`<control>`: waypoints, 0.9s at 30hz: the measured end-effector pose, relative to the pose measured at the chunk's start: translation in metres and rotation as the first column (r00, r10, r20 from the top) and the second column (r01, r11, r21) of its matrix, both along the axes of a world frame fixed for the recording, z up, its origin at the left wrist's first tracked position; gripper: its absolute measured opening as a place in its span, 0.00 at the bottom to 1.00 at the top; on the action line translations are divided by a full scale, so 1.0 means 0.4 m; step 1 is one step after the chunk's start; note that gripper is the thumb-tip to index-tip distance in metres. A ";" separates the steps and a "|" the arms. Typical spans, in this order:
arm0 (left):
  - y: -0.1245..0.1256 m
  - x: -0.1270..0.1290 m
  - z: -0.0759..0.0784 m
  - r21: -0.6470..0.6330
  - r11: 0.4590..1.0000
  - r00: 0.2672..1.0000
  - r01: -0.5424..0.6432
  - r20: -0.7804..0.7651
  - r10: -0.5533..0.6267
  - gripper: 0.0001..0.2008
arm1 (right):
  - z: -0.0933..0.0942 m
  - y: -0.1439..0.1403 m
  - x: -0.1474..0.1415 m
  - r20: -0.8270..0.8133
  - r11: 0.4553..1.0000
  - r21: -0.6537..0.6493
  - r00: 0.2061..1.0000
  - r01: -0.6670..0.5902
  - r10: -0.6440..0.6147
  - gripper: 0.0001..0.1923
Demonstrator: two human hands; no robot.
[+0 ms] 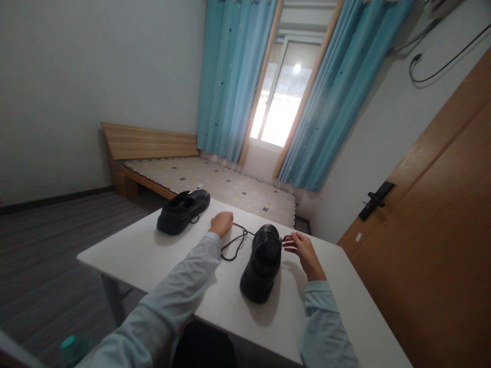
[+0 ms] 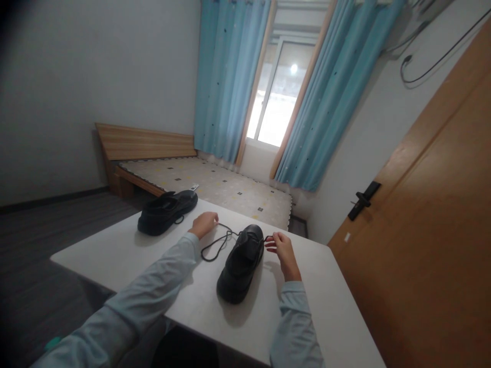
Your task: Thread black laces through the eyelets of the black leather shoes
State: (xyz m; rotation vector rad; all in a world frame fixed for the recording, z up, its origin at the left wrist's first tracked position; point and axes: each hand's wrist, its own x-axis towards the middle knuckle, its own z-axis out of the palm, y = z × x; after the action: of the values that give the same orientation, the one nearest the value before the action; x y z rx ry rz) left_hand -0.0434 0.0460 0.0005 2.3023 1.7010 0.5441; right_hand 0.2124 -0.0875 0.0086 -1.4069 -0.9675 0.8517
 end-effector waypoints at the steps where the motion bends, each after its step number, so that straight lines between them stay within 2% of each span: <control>1: 0.004 -0.015 -0.004 -0.015 0.999 0.999 -0.041 -0.019 0.041 0.12 | 0.002 -0.001 0.001 -0.007 1.000 0.012 1.000 0.010 -0.010 0.15; 6: 0.021 -0.071 -0.005 -0.092 0.982 0.983 -0.165 -0.093 0.157 0.14 | 0.011 -0.005 0.007 -0.054 0.995 0.077 0.997 0.066 -0.062 0.15; 15: 0.020 -0.106 0.021 -0.208 0.962 0.976 -0.179 -0.162 0.146 0.15 | 0.010 -0.001 0.008 -0.084 0.971 0.200 0.990 0.130 -0.116 0.16; 22: 0.011 -0.078 0.031 -0.049 0.996 0.996 -0.074 -0.056 0.072 0.11 | 0.033 -0.008 -0.019 -0.167 0.926 0.350 0.982 0.139 -0.084 0.18; 25: -0.003 -0.045 0.050 0.128 0.989 0.984 0.068 0.154 -0.087 0.09 | 0.051 -0.020 -0.026 -0.250 0.890 0.422 0.966 0.173 -0.069 0.18; 27: -0.020 -0.019 0.063 0.247 0.955 0.913 0.166 0.327 -0.243 0.08 | 0.061 -0.029 -0.026 -0.287 0.864 0.461 0.956 0.200 -0.068 0.17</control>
State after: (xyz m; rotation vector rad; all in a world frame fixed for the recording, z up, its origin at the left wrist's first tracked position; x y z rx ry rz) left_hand -0.0511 0.0379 0.0256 2.3074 1.2665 1.0692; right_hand 0.2020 -0.0992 0.0330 -0.8875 -0.7956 0.6107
